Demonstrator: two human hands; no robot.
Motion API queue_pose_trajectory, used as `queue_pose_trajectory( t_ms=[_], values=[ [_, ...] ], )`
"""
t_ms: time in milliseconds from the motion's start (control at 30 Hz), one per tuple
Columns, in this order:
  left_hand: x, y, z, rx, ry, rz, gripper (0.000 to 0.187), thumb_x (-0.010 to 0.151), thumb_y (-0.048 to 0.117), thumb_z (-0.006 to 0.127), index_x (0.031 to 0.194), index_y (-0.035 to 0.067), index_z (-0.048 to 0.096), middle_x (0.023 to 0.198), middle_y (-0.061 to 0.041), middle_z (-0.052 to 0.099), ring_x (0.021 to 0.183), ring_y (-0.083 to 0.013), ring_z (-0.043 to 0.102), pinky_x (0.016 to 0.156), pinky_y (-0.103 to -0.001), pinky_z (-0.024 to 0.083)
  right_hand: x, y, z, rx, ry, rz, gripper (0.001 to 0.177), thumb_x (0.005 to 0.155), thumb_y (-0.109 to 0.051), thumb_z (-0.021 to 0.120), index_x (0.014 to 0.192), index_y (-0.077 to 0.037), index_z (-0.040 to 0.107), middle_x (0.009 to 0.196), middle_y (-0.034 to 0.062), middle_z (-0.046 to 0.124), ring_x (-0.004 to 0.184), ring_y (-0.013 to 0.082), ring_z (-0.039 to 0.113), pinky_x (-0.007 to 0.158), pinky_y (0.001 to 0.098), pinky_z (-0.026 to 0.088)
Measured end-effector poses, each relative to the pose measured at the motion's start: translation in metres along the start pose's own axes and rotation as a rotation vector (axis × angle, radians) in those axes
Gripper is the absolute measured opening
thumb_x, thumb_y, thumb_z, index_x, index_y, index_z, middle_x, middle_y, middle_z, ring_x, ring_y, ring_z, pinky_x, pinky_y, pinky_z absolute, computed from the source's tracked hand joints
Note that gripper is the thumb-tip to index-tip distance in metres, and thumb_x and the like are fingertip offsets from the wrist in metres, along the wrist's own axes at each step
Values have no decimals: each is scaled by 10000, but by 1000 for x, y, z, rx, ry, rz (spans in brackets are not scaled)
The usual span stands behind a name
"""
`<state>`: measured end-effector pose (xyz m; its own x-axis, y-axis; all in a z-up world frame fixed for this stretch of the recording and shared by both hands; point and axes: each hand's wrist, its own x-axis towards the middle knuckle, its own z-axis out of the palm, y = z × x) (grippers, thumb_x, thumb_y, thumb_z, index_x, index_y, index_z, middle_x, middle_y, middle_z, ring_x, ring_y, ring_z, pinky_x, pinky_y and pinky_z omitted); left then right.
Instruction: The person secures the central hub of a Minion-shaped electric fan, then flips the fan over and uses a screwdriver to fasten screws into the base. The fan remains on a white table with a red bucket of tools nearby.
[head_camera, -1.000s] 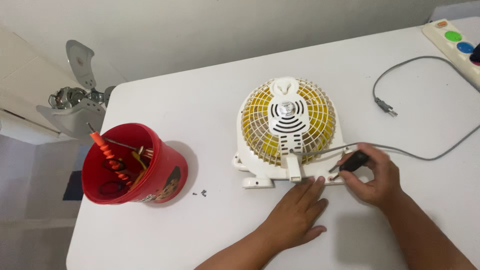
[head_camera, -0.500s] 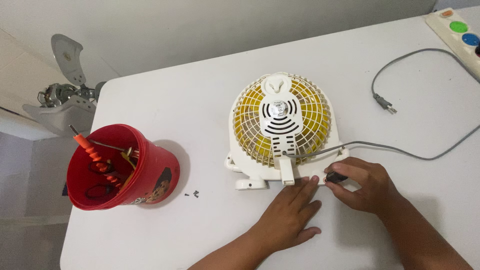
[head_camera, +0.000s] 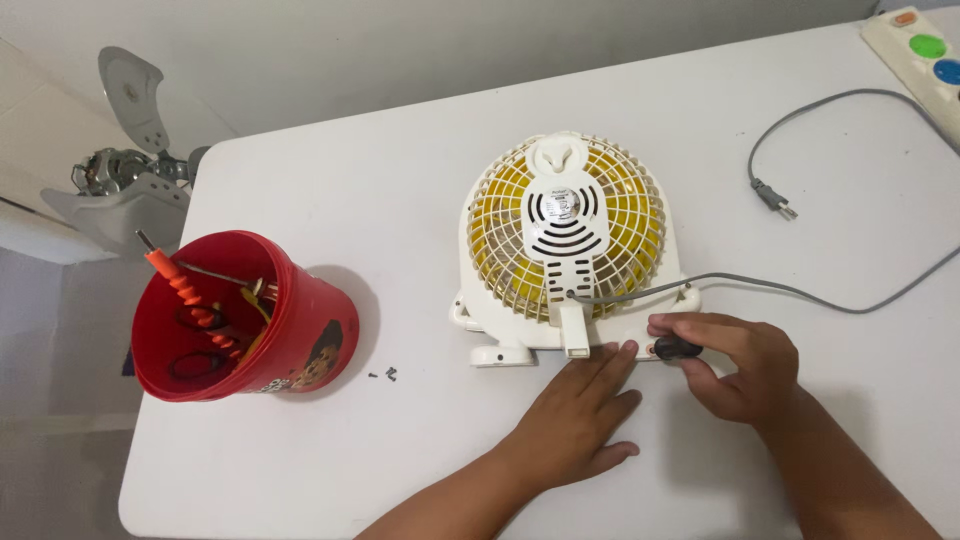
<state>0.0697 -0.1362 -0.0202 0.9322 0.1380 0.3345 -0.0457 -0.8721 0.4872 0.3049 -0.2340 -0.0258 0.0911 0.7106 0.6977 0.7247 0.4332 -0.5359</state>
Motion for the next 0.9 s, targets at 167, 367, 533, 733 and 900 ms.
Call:
queue_pose_trajectory(
  t_ms=[167,367,533,733,900],
  values=[
    [1,2,-2,-2,13,1,534,771,266,844,1201,-5,680,1625,-250,399,1460,-416,457,1218,-506,398,2,2,5,-40,17,-103,438,783,9,785,1144,-94,559,1052,164,732,889,233,771,690,302,642],
    [4,2,0,-17,58,8,554,809,220,825,1276,-2,629,1598,-250,426,1444,-434,491,1223,-499,413,4,7,9,-11,73,-132,486,761,-71,867,1131,-107,554,976,142,673,855,206,732,669,298,624],
    [9,0,12,116,98,-31,574,873,151,763,1375,-44,563,1589,-270,425,1429,-459,480,1198,-496,428,3,9,14,-57,88,-149,556,751,-139,894,1167,-123,526,970,116,652,838,191,705,644,278,598],
    [9,0,22,316,64,19,569,843,154,720,1350,-55,571,1565,-302,427,1415,-459,495,1159,-515,440,9,3,16,-27,109,-188,522,769,-99,766,1196,-115,467,1101,205,653,968,286,705,764,350,615],
    [10,-5,27,384,47,45,512,893,203,672,1287,-113,592,1547,-336,424,1394,-475,493,1147,-535,444,4,1,15,199,38,-85,441,865,98,632,1237,-79,476,1264,242,686,1095,311,767,866,370,677]
  ],
)
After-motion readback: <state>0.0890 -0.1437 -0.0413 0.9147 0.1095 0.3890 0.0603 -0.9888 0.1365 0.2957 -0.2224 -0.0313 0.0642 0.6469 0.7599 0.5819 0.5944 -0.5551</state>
